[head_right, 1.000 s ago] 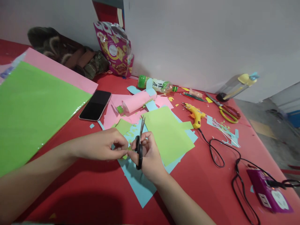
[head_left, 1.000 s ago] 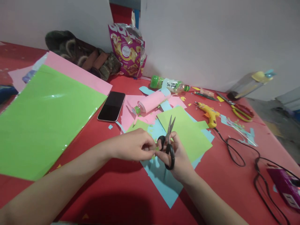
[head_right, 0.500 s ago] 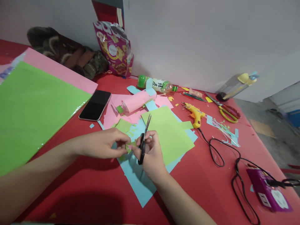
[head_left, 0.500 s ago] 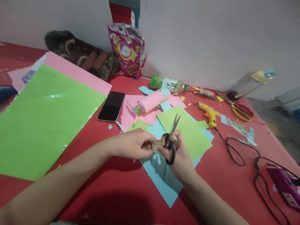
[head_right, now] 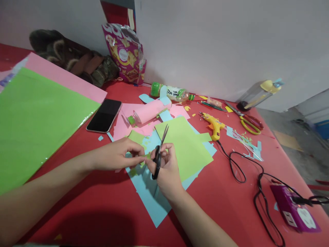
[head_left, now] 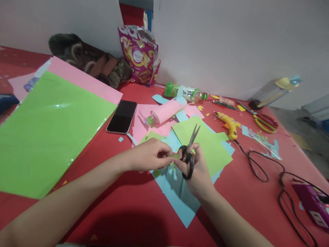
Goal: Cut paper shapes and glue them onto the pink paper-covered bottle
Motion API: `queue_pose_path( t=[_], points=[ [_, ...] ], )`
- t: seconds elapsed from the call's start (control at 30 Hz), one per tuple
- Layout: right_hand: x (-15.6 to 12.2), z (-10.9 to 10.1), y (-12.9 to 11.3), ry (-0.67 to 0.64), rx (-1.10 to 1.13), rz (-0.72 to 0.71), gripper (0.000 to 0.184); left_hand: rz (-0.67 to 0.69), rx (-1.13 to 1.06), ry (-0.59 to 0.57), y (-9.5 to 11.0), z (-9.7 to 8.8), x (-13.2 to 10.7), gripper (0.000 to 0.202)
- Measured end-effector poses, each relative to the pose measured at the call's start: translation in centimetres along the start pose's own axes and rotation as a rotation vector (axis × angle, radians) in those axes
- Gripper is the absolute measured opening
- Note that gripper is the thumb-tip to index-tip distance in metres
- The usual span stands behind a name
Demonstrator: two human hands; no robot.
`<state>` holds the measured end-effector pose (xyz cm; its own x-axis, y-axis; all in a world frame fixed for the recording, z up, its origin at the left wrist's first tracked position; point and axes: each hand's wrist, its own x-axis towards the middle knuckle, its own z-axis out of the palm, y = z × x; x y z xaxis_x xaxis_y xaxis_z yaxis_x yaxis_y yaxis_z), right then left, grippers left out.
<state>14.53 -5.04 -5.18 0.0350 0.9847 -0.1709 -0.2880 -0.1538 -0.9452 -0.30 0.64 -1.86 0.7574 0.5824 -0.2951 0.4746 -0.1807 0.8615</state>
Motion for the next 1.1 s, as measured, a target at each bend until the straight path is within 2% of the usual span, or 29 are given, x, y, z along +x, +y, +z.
queue_pose_path(
  t=[0.1, 0.23, 0.37, 0.5, 0.67, 0.9, 1.1],
  points=[
    [0.0, 0.1, 0.0, -0.006, 0.018, 0.029, 0.040, -0.014, 0.016, 0.055, 0.1, -0.3, 0.1, 0.023],
    [-0.1, 0.3, 0.2, -0.120, 0.057, 0.070, 0.040, 0.033, 0.026, 0.272, -0.2, -0.8, 0.4, 0.026],
    [-0.4, 0.3, 0.4, -0.262, 0.060, 0.123, 0.040, 0.012, -0.053, 0.496, -0.8, -1.3, 0.5, 0.027],
    [-0.6, 0.1, 0.5, -0.385, 0.052, 0.177, 0.040, -0.002, -0.045, 0.626, -0.9, -1.5, 0.4, 0.028],
    [-0.6, -0.1, 0.5, -0.454, 0.027, 0.224, 0.038, -0.016, -0.013, 0.634, -0.7, -1.5, 0.4, 0.027],
    [-0.6, -0.1, 0.5, -0.465, 0.067, 0.225, 0.037, 0.034, 0.088, 0.619, -0.4, -1.2, 0.3, 0.023],
    [-0.5, -0.1, 0.4, -0.463, 0.095, 0.215, 0.034, 0.076, 0.097, 0.538, -0.1, -0.8, 0.3, 0.023]
  ],
)
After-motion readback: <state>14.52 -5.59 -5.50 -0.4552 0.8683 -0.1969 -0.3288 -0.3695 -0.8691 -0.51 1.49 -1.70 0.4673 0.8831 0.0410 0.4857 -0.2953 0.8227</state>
